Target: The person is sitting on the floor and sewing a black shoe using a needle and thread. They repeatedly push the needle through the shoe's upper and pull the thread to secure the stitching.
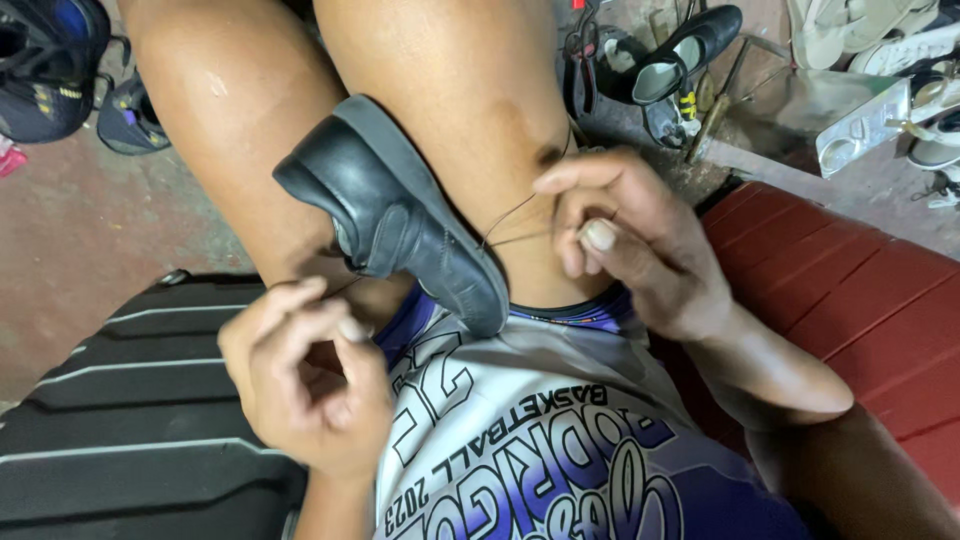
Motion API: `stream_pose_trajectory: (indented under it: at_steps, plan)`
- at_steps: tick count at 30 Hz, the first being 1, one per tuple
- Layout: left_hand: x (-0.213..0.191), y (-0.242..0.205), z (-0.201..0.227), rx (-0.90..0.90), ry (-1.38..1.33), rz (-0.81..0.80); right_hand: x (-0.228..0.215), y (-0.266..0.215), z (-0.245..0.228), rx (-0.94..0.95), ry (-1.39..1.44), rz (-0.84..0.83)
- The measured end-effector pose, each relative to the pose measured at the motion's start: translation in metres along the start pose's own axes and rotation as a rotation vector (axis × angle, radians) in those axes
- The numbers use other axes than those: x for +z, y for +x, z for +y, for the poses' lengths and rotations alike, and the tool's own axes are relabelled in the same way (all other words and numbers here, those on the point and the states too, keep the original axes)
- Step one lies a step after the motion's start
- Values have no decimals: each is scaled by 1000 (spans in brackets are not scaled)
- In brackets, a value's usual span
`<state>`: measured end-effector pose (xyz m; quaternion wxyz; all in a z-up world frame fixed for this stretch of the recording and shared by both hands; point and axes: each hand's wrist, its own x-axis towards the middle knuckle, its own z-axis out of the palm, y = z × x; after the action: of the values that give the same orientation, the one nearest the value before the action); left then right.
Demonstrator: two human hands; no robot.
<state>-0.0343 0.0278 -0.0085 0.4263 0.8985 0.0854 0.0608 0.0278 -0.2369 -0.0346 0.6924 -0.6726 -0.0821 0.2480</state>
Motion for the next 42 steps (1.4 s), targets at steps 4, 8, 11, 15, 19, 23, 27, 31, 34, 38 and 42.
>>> stream_pose_trajectory:
  at_steps: [4,8,11,15,19,23,27,31,34,38,42]
  plan:
    - [3,-6,-17,-101,60,-132,11,-3,-3,8,-120,-70]
    - [7,-8,-23,-20,96,-116,44,2,-7,100,-206,-83]
    - [8,-5,-29,-57,10,-51,58,16,-13,215,-339,-78]
    - [1,-19,-50,-147,-101,-82,69,29,-10,179,-379,-26]
    - [-31,-49,-90,-415,-170,78,70,33,-4,232,-289,-4]
    - [-44,-48,-130,-623,-215,409,70,31,-3,236,-258,6]
    - [-31,-38,-103,-203,86,289,61,33,-8,197,-325,-29]
    - [-8,-24,-57,195,209,-40,59,29,-12,306,-235,-22]
    - [16,-17,-41,181,151,-190,62,32,-12,284,-235,-25]
    - [37,-1,-46,65,62,-357,56,29,-11,259,-254,-17]
    - [28,6,-36,99,-52,-411,49,28,-25,409,-211,-47]
